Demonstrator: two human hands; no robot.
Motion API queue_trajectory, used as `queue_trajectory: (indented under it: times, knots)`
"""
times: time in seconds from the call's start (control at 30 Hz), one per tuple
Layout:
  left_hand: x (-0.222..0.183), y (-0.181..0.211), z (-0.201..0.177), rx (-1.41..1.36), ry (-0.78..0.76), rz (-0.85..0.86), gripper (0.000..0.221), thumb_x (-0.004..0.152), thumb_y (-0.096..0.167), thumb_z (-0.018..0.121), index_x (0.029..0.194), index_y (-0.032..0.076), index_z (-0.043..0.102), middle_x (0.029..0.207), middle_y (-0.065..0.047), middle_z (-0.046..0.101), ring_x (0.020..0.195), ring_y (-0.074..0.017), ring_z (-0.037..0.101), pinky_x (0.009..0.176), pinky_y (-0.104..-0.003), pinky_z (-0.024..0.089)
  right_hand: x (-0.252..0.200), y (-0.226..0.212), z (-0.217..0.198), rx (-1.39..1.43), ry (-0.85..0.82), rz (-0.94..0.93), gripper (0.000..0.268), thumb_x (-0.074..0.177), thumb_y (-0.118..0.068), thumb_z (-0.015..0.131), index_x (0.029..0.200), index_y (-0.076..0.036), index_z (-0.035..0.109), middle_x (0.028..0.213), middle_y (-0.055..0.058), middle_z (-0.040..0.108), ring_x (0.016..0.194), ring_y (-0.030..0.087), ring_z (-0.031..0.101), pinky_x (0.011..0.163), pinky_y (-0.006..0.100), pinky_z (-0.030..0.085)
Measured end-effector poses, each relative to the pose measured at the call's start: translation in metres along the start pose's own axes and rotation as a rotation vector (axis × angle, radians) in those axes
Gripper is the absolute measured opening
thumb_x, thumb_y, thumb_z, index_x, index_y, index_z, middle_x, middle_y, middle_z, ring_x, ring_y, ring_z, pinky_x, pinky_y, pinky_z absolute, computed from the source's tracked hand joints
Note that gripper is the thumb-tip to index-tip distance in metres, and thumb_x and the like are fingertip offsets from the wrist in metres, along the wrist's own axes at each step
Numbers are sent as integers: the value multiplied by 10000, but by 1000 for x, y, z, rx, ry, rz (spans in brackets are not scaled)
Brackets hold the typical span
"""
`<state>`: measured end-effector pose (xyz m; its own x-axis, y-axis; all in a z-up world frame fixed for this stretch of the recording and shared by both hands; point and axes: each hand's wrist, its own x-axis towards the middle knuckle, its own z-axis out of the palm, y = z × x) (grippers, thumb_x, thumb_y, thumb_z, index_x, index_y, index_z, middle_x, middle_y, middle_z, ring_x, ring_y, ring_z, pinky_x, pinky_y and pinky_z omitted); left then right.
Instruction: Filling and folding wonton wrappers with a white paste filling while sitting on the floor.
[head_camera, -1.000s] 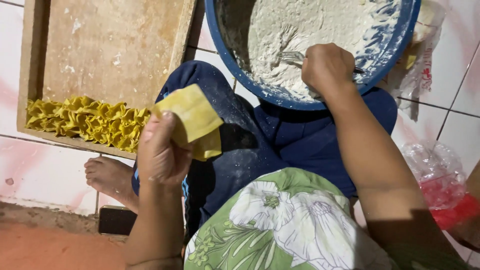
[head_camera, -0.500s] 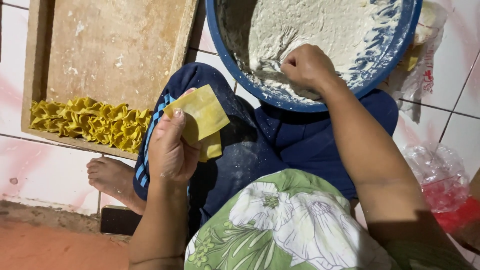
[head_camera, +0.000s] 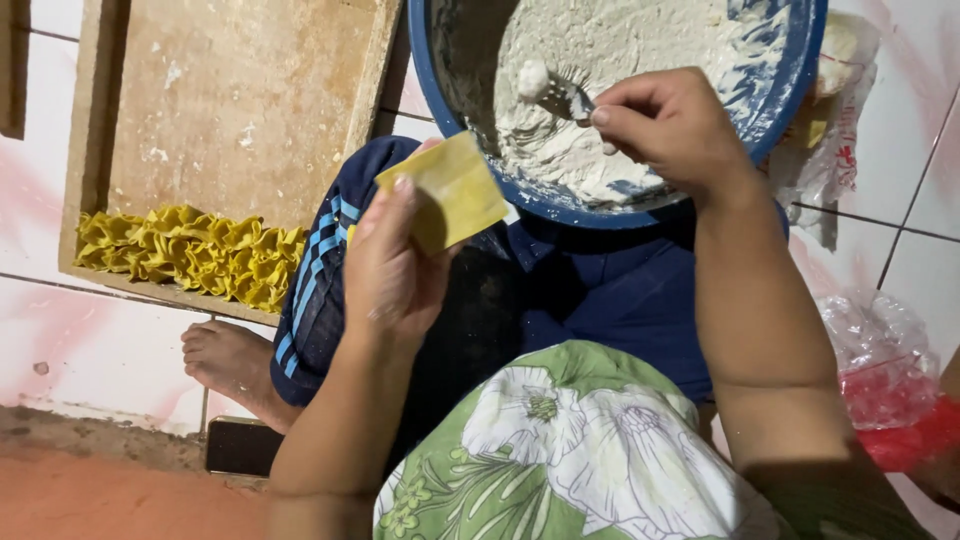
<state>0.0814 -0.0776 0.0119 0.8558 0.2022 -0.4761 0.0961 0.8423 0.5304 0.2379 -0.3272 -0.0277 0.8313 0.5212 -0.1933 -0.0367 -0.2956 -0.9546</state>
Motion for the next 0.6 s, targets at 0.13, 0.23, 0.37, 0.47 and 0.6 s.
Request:
queue_trajectory:
  times: [0.13,0.23,0.37,0.47,0.6]
  knots:
    - [20,-16,29,17,75,-46,446,1032,168,507,1419,-50,558,966,-132,640,814,-169,650,861,-335,601,-21,-37,-4,6,36,-44,97,1005,21,669,1082,50,720,758,66,642,529,66,467,462,178,358]
    - [30,-31,41,16,159,-107,419,1011,177,500,1366,-21,600,1171,-222,634,903,-245,660,765,-322,588,-35,-49,-4,-4,-10,-117,122,997,72,658,1103,77,718,757,83,652,536,77,478,465,180,348]
    - [48,-63,26,-144,154,-140,396,1031,226,512,1322,-36,574,1226,-284,657,988,-378,693,837,-502,569,-51,-52,9,-203,55,-193,131,979,69,692,1085,40,763,760,106,682,595,132,545,543,260,411]
    - [49,-72,26,-239,171,-149,380,1023,250,565,1292,-18,561,1225,-319,664,1032,-477,693,901,-671,555,-59,-44,24,-372,179,-329,177,975,62,718,1119,-1,799,823,151,712,698,251,656,641,355,506]
    - [46,-68,38,-341,115,-114,397,1055,217,509,1312,-84,548,1223,-323,650,1054,-473,679,890,-636,575,-63,-24,44,-517,338,-541,235,955,86,765,1172,6,803,925,170,742,778,348,711,690,398,554]
